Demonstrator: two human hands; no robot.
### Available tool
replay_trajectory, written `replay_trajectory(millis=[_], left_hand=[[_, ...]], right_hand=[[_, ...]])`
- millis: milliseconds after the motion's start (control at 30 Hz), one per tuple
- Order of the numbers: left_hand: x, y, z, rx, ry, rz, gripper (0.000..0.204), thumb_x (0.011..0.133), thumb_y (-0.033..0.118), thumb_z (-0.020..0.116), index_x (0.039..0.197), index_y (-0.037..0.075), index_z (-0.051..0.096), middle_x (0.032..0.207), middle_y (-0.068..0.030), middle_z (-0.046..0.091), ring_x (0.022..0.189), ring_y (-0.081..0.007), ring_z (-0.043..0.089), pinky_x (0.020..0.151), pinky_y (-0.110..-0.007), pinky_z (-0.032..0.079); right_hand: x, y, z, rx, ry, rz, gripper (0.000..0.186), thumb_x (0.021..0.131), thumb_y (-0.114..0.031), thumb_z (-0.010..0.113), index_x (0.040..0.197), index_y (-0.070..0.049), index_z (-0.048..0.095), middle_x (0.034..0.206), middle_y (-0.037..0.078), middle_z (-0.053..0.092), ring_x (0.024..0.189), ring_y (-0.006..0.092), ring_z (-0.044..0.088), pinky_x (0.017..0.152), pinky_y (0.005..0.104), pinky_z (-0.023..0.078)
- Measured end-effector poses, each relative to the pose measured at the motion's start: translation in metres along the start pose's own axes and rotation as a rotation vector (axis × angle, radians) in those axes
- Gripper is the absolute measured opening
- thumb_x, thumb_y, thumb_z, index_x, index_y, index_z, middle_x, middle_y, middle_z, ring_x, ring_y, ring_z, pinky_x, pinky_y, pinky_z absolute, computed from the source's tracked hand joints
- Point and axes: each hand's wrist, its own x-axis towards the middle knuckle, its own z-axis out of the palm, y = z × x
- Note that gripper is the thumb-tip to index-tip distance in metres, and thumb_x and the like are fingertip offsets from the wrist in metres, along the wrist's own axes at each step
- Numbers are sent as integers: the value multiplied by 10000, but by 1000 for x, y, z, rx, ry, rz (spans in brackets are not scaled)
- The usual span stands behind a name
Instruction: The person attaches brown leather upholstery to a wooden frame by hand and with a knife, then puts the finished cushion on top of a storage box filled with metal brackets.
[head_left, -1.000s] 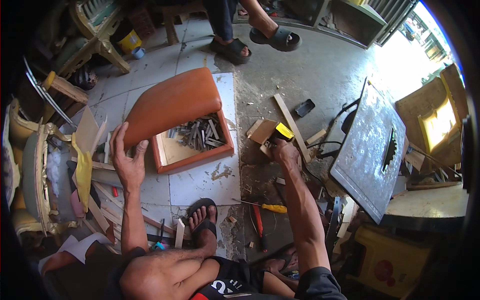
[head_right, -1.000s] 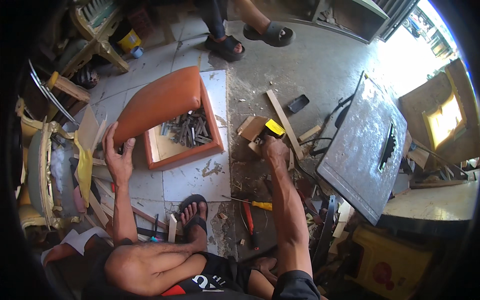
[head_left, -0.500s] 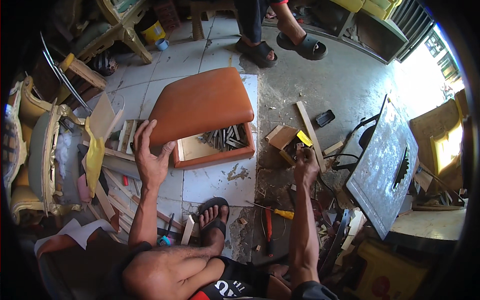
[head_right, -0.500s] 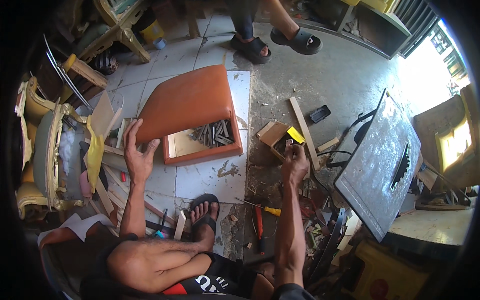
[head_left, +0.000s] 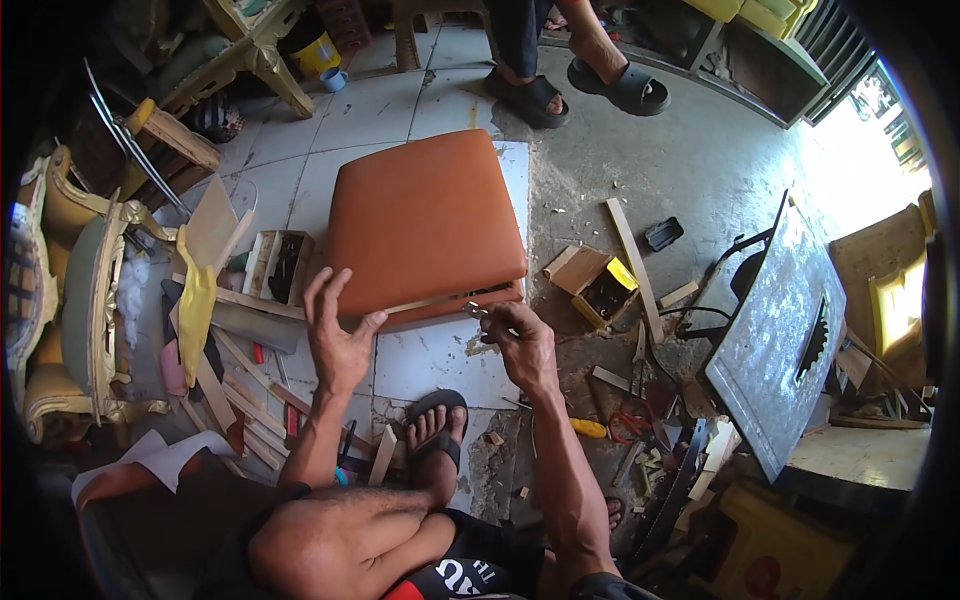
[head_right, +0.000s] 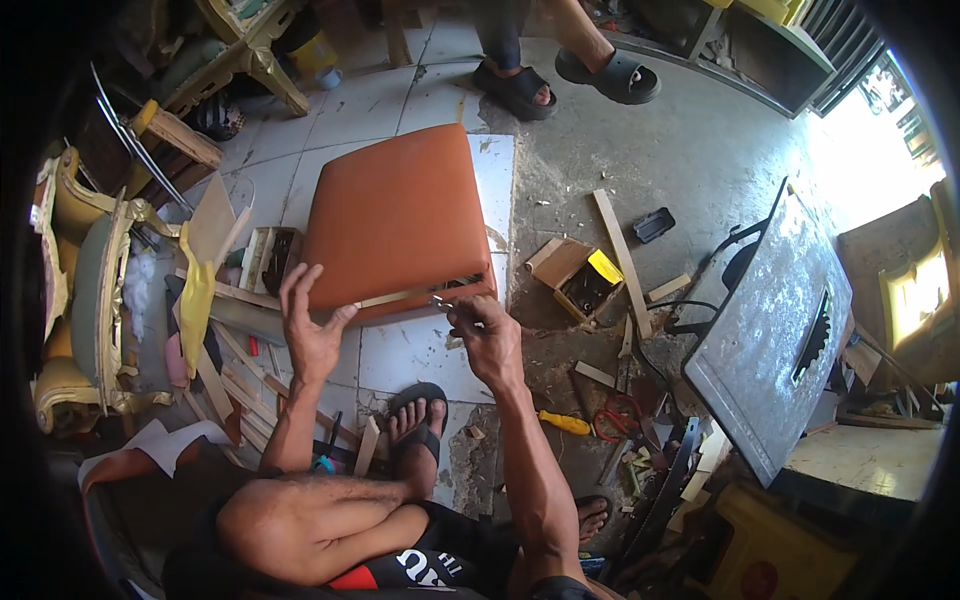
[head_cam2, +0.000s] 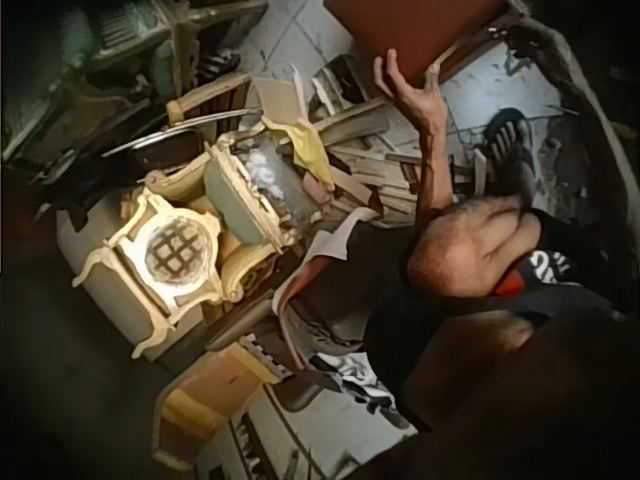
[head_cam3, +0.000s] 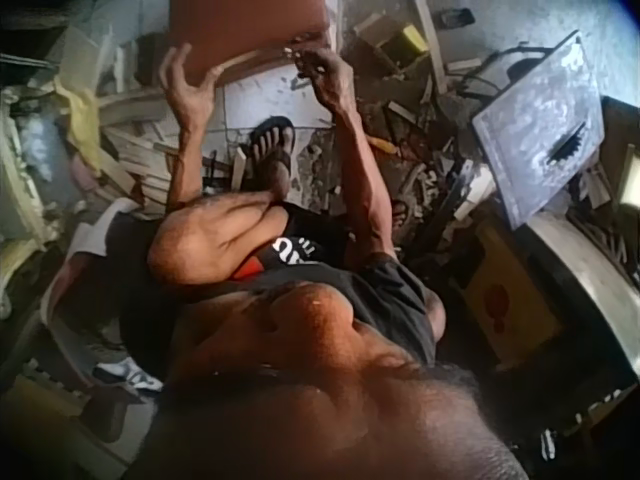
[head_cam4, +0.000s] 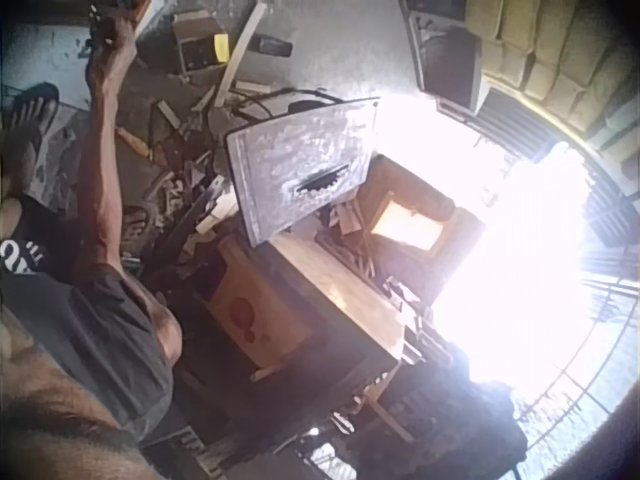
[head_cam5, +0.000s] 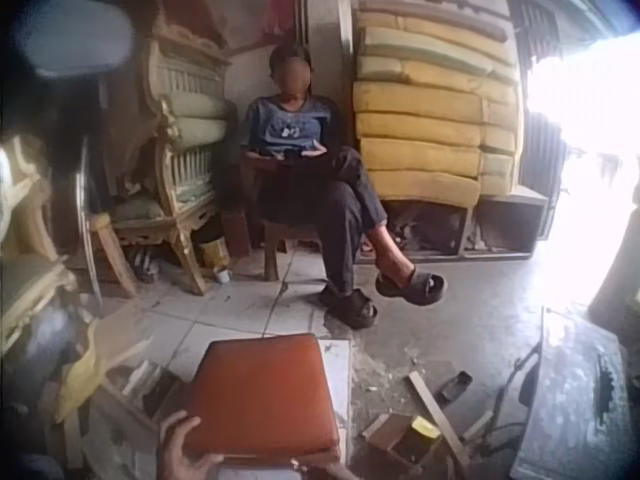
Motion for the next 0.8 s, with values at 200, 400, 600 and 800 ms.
replay_trajectory(millis=[200,400,600,800], left_hand=[[-24,-19,22,15,13,-33,766,759,81,882,1433,98,519,1516,-192,425,1402,-390,427,1170,-502,374],[-26,-20,28,-36,1,-26,759,776,72,869,1440,91,501,1545,-204,390,1425,-402,396,1178,-510,358],[-29,-22,29,-17,-22,-12,734,829,97,840,1464,80,473,1562,-217,367,1441,-414,375,1186,-525,340],[-52,-43,51,95,-6,182,804,868,74,796,1534,45,345,1603,-301,249,1486,-499,272,1192,-572,323]], right_hand=[[5,-9,14,-220,-44,73,166,948,-75,732,1087,16,719,856,56,748,796,109,700,752,294,577],[-6,30,16,83,-103,202,188,973,-99,709,1112,28,704,909,103,758,819,162,732,736,322,597],[-12,32,32,455,-70,312,337,997,-130,705,1256,64,612,1024,144,727,897,235,751,815,363,645],[-5,30,37,476,-13,314,285,996,-109,702,1196,28,554,978,129,708,884,241,748,801,370,645]])
